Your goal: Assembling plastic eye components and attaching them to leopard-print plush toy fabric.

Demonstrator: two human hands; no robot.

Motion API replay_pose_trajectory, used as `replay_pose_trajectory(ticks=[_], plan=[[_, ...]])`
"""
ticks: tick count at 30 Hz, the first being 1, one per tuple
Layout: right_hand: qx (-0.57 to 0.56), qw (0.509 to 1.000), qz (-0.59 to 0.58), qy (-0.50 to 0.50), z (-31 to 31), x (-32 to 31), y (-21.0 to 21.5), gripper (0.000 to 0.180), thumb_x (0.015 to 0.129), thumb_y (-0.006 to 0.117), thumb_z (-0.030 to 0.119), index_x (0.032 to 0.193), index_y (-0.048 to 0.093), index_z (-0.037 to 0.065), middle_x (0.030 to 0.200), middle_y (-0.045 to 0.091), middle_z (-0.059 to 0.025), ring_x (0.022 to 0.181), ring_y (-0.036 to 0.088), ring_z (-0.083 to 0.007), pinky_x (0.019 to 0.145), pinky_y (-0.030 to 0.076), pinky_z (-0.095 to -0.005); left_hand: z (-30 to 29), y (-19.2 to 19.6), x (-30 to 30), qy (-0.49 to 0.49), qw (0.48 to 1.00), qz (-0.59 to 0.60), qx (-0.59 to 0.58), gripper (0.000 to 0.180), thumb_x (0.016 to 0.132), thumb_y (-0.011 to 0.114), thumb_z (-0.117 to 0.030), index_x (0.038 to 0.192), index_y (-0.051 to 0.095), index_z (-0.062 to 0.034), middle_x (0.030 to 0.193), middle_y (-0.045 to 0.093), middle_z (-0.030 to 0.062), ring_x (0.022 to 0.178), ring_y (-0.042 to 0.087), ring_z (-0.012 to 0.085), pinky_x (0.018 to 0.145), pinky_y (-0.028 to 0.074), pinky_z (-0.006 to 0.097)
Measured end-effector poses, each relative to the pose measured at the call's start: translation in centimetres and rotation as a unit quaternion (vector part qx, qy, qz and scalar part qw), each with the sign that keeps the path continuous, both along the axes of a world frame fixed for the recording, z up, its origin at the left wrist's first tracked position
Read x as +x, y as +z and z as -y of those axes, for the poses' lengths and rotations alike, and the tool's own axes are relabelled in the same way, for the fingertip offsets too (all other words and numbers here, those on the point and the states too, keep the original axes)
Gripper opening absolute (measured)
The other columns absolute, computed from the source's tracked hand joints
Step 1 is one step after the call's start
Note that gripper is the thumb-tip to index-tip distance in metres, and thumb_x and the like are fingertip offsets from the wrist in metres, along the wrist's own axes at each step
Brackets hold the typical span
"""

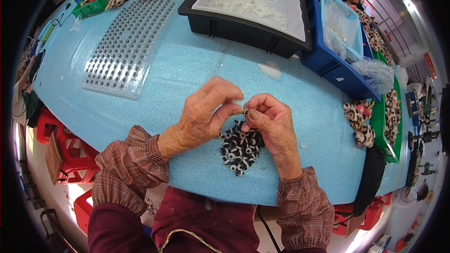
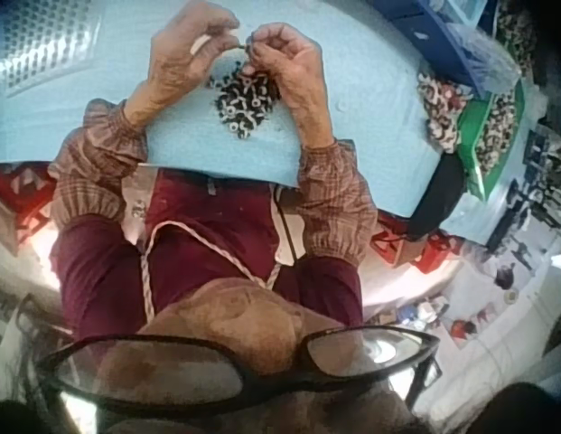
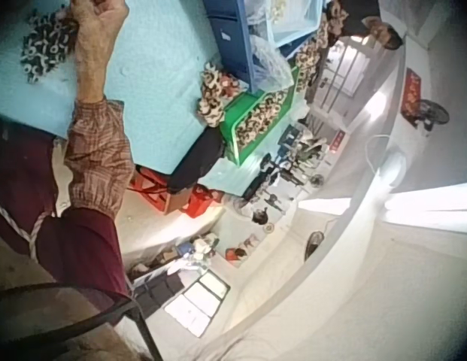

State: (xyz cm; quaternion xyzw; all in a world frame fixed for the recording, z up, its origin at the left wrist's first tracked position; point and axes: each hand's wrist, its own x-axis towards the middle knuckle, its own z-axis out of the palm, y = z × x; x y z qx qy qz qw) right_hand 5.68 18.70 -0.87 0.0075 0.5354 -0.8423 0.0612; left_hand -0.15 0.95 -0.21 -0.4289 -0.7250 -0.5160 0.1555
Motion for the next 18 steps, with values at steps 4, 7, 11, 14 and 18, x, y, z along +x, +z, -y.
replay_pose_trajectory(ticks=[4, 7, 11, 14, 18], plan=[[-0.012, 0.999, -0.011, -0.034, -0.4, -0.1, -0.1, 0.015, 0.084, 0.064, 0.007, 0.094, 0.058, -0.002, 0.085, 0.061, -0.0068, 0.071, 0.061, -0.0116, 0.063, 0.054, -0.0234, 0.2, -0.8, -0.8, 0.071, 0.989, 0.114, -0.06, 0.027, 0.073, 0.068, 0.001, 0.097, 0.058, -0.0044, 0.091, 0.057, 0.0093, 0.077, 0.059, 0.0272, 0.064, 0.049, 0.033], [-0.026, 0.999, -0.004, -0.045, -0.4, -0.1, -0.2, 0.015, 0.084, 0.065, 0.007, 0.094, 0.058, -0.001, 0.084, 0.062, -0.0067, 0.07, 0.061, -0.0111, 0.063, 0.054, -0.0232, -0.1, -0.8, -0.7, 0.134, 0.984, 0.012, -0.118, 0.03, 0.071, 0.071, -0.002, 0.098, 0.058, -0.0054, 0.091, 0.056, 0.0093, 0.078, 0.058, 0.027, 0.067, 0.049, 0.033], [-0.028, 0.998, 0.016, -0.057, -0.3, -0.2, -0.2, 0.014, 0.084, 0.065, 0.007, 0.094, 0.058, -0.001, 0.085, 0.062, -0.0068, 0.069, 0.06, -0.0106, 0.063, 0.054, -0.0234, -0.2, 0.3, 0.2, 0.061, 0.997, 0.026, -0.035, 0.035, 0.068, 0.073, -0.005, 0.1, 0.058, -0.0069, 0.09, 0.057, 0.0091, 0.079, 0.059, 0.0258, 0.068, 0.049, 0.034], [-0.005, 0.999, 0.011, -0.048, -0.2, -0.1, 0.0, 0.013, 0.084, 0.065, 0.007, 0.093, 0.059, -0.001, 0.084, 0.063, -0.0065, 0.069, 0.06, -0.0101, 0.062, 0.053, -0.0222, -0.3, -0.1, 0.8, 0.006, 0.997, 0.065, -0.046, 0.04, 0.067, 0.076, -0.008, 0.104, 0.06, -0.004, 0.093, 0.061, 0.0081, 0.08, 0.062, 0.0191, 0.065, 0.051, 0.029], [0.015, 0.999, 0.011, -0.032, -0.1, 0.0, 0.2, 0.013, 0.082, 0.067, 0.006, 0.091, 0.059, 0.0, 0.08, 0.063, -0.0064, 0.069, 0.061, -0.0099, 0.061, 0.051, -0.0205, -0.3, -0.2, 1.0, -0.014, 0.994, 0.102, -0.034, 0.03, 0.07, 0.074, -0.005, 0.098, 0.062, -0.0031, 0.085, 0.062, 0.007, 0.077, 0.063, 0.0177, 0.065, 0.051, 0.028]])
